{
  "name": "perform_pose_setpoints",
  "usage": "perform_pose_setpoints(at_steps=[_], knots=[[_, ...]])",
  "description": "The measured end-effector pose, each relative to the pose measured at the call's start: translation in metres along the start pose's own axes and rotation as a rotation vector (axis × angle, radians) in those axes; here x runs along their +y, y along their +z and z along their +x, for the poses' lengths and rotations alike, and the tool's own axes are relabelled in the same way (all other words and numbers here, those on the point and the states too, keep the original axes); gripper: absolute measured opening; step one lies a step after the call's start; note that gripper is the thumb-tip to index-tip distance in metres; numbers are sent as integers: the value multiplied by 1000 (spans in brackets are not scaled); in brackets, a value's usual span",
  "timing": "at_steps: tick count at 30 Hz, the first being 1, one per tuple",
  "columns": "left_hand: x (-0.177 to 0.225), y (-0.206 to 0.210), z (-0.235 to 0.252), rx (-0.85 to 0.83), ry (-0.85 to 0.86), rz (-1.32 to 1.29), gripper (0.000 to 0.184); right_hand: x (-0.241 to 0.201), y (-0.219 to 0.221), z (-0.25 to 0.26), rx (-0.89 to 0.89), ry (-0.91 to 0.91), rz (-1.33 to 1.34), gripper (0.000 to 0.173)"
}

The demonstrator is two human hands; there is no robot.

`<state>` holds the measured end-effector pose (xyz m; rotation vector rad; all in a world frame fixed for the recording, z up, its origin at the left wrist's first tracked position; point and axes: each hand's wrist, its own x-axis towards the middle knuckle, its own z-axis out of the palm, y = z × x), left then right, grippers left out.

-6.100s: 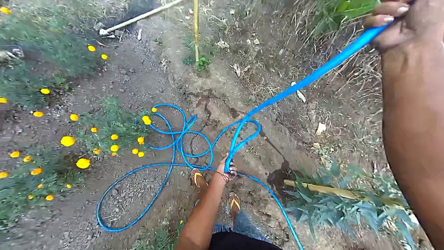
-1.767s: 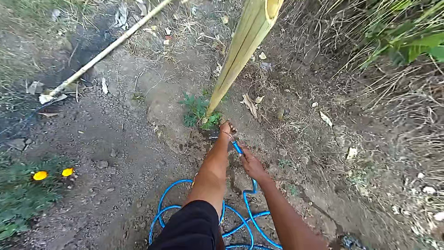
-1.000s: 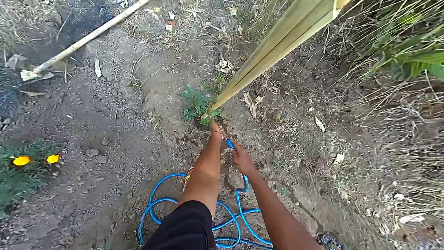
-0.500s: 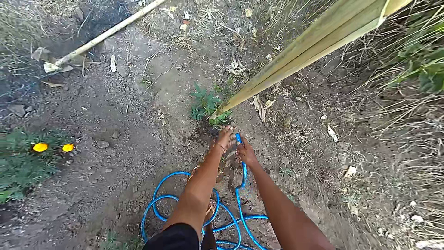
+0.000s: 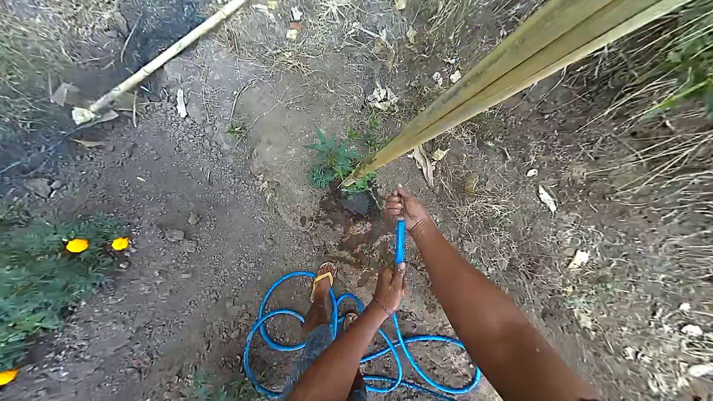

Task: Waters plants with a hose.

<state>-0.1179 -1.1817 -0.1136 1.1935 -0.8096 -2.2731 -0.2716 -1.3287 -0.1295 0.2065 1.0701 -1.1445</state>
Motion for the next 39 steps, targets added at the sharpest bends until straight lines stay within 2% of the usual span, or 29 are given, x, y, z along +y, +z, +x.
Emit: perform_pose_setpoints(at_steps=[2, 5, 8, 12, 15, 18, 19, 20, 22, 24, 26, 28, 30, 31, 33, 35, 36, 39], knots=[[-2, -2, 1, 37, 112, 88, 32, -2, -5, 4, -166, 43, 83, 58], [-3, -8, 27, 85, 310, 285, 33, -1, -2, 3, -335, 78, 51, 57], [-2, -21, 61, 111, 373, 413, 33, 1, 0, 3, -437, 50, -10, 55], [4, -36, 83, 35, 372, 620, 33, -5, -7, 5, -592, 11, 31, 39], [-4, -47, 95, 19, 474, 707, 31, -14, -8, 2, -734, -86, 15, 24], [2, -51, 111, 14, 542, 760, 26, -24, -13, 5, -952, -102, -58, 22], [6, -52, 118, 14, 548, 775, 25, -29, -11, 1, -932, -105, -156, 25], [10, -52, 127, 17, 539, 798, 25, -34, -6, -6, -831, -107, -298, 29], [21, -50, 146, -4, 426, 852, 26, -39, 3, -18, -563, -132, -589, 36], [35, -44, 165, -58, 301, 887, 24, -33, 8, -27, -289, -224, -694, 38], [44, -32, 181, -81, 225, 875, 23, -17, 10, -34, -16, -411, -658, 44], [48, -17, 189, -30, 230, 722, 23, 3, 9, -33, 187, -680, -640, 34], [44, -1, 192, 47, 201, 491, 20, 17, 5, -29, 383, -914, -812, 19], [42, 4, 191, 85, 229, 462, 24, 20, 7, -33, 500, -936, -1000, 20], [58, 12, 172, 116, 140, 471, 28, 17, 15, -41, 598, -814, -1428, 28], [91, 14, 144, 23, -162, 473, 42, 7, 18, -40, 544, -625, -1766, 38], [95, 16, 142, 20, -180, 498, 45, 0, 17, -38, 506, -547, -1881, 41], [61, 17, 171, 104, 33, 462, 43, -15, 23, -34, 454, -453, -2082, 43]])
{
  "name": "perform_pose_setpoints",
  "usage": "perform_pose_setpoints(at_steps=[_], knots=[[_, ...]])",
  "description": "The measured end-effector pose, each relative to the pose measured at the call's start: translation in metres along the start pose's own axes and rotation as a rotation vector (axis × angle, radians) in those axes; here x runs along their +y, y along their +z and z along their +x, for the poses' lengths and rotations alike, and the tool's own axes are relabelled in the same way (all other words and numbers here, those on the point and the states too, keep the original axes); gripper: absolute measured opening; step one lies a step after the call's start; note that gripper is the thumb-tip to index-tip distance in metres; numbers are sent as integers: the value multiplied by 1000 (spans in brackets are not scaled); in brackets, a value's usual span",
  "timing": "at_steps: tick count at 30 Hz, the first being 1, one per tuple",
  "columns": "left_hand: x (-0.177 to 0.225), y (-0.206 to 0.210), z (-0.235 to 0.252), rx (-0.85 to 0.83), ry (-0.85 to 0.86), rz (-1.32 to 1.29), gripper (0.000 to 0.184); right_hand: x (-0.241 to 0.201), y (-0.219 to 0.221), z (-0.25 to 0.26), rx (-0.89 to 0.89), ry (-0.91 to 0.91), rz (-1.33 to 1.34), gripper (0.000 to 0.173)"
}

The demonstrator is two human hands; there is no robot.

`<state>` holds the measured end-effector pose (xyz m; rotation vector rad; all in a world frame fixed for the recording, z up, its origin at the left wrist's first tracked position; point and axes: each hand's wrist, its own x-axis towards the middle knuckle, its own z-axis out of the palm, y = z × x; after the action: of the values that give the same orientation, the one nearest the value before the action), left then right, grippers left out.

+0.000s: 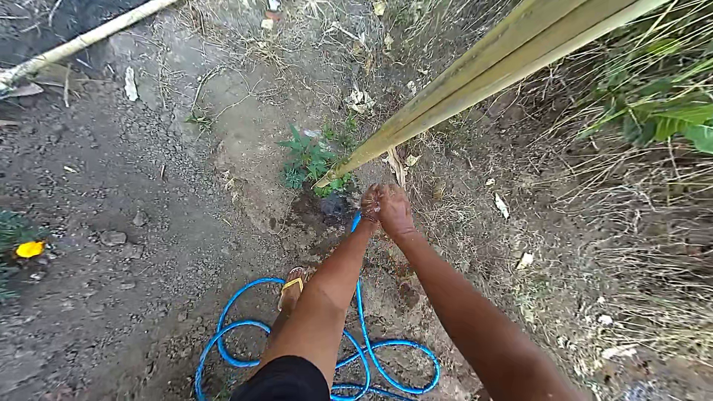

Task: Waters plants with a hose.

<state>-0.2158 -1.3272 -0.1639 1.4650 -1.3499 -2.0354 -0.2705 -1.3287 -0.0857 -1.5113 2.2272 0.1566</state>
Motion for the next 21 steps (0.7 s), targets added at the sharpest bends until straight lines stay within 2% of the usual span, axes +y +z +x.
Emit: perform_pose_setpoints(at_steps=[2, 4, 5, 7, 8, 10, 12, 14, 17, 19, 21], knots=[[-9, 7, 13, 113, 125, -195, 36, -8, -12, 3, -51, 27, -62, 41], [-10, 11, 27, 228, 239, -357, 32, -11, -17, 7, 26, 30, -59, 36], [-10, 9, 30, 258, 307, -313, 29, -10, -19, 9, 57, 66, -11, 35], [-7, 0, 31, 315, 404, -69, 18, -3, -20, 12, 50, 182, 153, 47], [-2, -7, 29, 289, 377, 16, 15, 3, -14, 12, 45, 192, 270, 52], [11, -21, 24, 157, 221, 49, 14, 19, 10, 9, 78, 156, 652, 51], [14, -27, 22, 25, 117, -94, 17, 30, 32, 4, 90, 212, 1135, 51], [20, -26, 14, -89, 65, -316, 20, 30, 53, -4, 64, 327, 1430, 59], [36, -22, 0, -170, 163, -436, 17, 22, 76, -30, 26, 321, 1569, 66], [47, -18, -4, -189, 274, -489, 13, 5, 79, -39, 195, 428, 1498, 62], [56, -15, -8, -199, 429, -503, 14, 0, 76, -45, 292, 419, 1417, 61]])
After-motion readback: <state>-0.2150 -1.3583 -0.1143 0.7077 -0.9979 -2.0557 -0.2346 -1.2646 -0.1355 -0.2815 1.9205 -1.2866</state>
